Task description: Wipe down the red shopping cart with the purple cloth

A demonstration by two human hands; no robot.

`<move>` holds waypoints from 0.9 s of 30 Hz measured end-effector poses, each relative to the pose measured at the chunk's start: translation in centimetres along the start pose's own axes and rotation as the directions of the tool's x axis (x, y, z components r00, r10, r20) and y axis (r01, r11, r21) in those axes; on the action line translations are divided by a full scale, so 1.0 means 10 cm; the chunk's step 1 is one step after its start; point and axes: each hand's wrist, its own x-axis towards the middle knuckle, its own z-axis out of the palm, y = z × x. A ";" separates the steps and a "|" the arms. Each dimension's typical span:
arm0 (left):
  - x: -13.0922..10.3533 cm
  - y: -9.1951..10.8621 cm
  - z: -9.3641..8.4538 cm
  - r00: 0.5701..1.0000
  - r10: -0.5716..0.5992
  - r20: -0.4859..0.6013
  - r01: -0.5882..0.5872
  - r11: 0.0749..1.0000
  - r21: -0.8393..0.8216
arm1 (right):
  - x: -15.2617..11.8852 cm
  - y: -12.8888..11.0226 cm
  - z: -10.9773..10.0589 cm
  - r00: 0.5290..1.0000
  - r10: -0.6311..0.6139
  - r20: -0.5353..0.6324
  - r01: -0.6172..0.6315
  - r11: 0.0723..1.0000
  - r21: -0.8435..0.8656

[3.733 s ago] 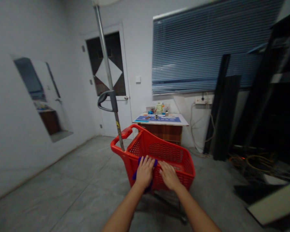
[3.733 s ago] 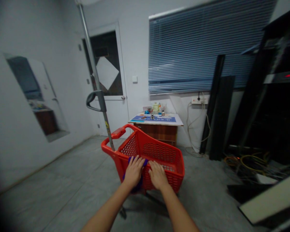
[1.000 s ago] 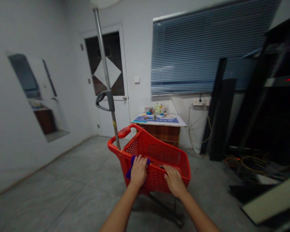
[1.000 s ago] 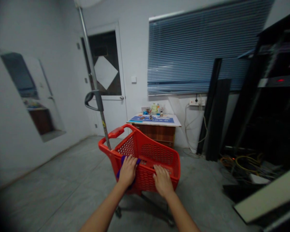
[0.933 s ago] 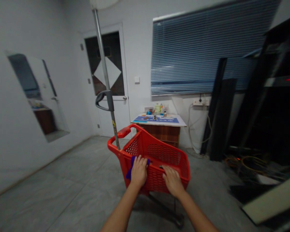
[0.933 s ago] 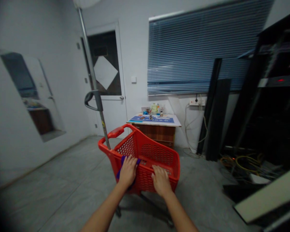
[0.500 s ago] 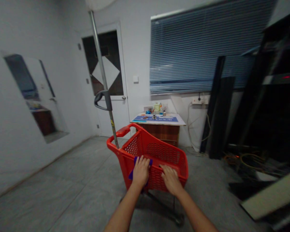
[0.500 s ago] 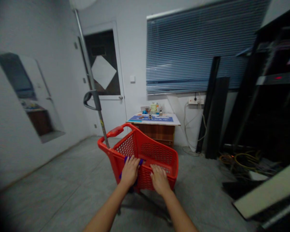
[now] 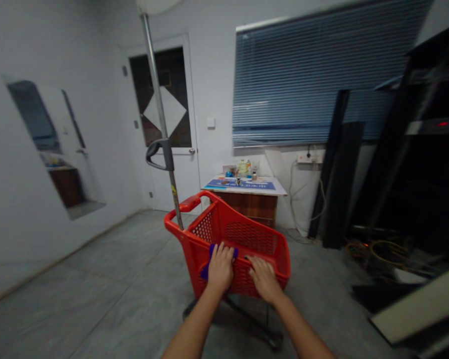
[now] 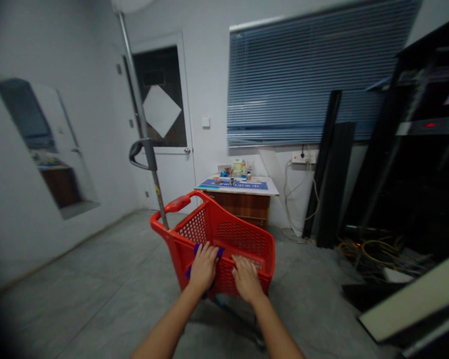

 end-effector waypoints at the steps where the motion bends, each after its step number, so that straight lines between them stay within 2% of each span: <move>1: 0.00 0.03 0.02 1.000 -0.020 -0.011 0.020 1.000 -0.004 | 0.00 -0.01 0.00 1.000 0.003 0.006 -0.003 1.000 0.000; 3: -0.01 0.11 0.08 0.999 -0.032 -0.025 0.032 0.999 -0.019 | 0.01 -0.02 0.00 1.000 0.006 0.010 -0.006 1.000 0.002; 6: -0.02 0.20 0.15 1.000 0.027 -0.011 -0.028 0.999 -0.041 | 0.01 -0.01 0.00 1.000 0.007 0.003 -0.007 1.000 0.003; 10: -0.01 0.10 0.09 0.995 0.095 0.009 -0.095 0.995 -0.023 | 0.01 0.02 0.01 1.000 -0.004 0.009 0.003 1.000 0.018; 14: -0.01 -0.02 0.03 1.000 0.024 -0.013 -0.024 1.000 0.010 | 0.01 0.02 0.02 1.000 -0.011 0.002 0.011 1.000 0.023; 17: -0.03 0.05 0.08 1.000 -0.017 -0.022 0.017 1.000 0.009 | 0.01 0.00 0.03 1.000 -0.001 0.009 0.001 1.000 0.011; 21: -0.04 0.19 0.15 1.000 0.031 0.004 -0.031 0.999 -0.023 | 0.01 0.00 0.04 1.000 0.006 0.002 -0.006 1.000 -0.005; 24: -0.03 0.17 0.12 0.997 0.078 0.019 -0.077 0.996 -0.033 | 0.01 0.00 0.01 1.000 0.004 0.011 -0.004 1.000 0.001; 27: -0.01 0.09 0.05 0.998 0.064 0.021 -0.064 0.998 -0.024 | 0.00 -0.02 -0.03 0.999 0.014 0.039 -0.014 1.000 0.014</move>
